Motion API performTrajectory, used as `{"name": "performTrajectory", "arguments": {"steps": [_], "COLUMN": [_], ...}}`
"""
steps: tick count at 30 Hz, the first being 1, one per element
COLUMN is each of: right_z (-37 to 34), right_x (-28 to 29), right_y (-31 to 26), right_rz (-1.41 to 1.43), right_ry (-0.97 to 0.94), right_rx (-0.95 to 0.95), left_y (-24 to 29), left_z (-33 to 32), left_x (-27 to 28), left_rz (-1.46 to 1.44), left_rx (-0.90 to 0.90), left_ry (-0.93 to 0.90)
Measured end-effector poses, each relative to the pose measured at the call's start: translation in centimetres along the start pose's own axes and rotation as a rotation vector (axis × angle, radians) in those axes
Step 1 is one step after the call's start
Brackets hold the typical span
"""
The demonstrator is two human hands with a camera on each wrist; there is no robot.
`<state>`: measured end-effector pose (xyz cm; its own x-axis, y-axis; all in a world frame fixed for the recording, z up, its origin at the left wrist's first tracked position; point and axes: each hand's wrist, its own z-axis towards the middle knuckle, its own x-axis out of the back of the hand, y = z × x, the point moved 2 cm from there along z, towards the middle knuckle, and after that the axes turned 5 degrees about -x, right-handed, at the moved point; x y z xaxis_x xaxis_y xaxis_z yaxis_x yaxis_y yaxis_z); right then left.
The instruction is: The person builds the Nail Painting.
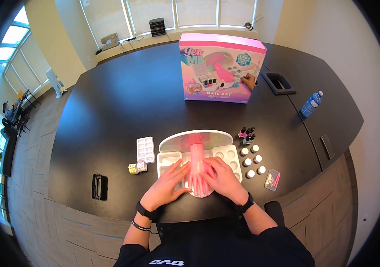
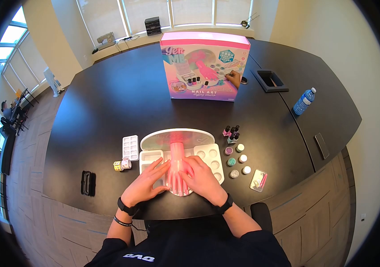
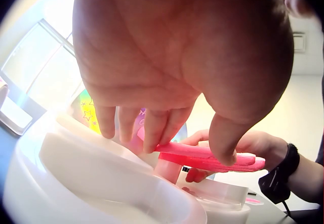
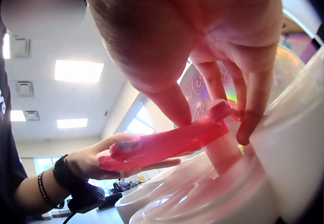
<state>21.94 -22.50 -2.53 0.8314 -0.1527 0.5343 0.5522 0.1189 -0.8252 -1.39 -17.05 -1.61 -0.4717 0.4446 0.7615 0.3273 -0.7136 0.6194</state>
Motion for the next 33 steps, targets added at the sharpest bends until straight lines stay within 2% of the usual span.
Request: {"name": "performTrajectory", "arguments": {"steps": [15,18,21,24,33], "right_z": [0.1,0.2,0.1,0.1,-0.2], "right_x": [0.0,0.0,0.6,1.3,3.6], "right_y": [0.1,0.2,-0.1,-0.7,0.7], "right_rz": [0.001,-0.031,0.011,0.099,-0.003], "right_ry": [-0.024,0.041,-0.025,0.022,0.122], "right_rx": [-0.041,0.026,-0.002,-0.035,-0.005], "left_y": [-0.1,0.1,0.2,0.0,0.6], "left_z": [0.1,0.1,0.1,-0.1,-0.6], "left_x": [0.0,0.1,0.1,0.1,1.0], "left_rz": [0.02,0.018,0.011,0.017,0.033], "left_rx": [0.006,0.008,0.011,-0.001,-0.005], "left_ry": [0.0,-0.003,-0.003,0.008,0.063]}}
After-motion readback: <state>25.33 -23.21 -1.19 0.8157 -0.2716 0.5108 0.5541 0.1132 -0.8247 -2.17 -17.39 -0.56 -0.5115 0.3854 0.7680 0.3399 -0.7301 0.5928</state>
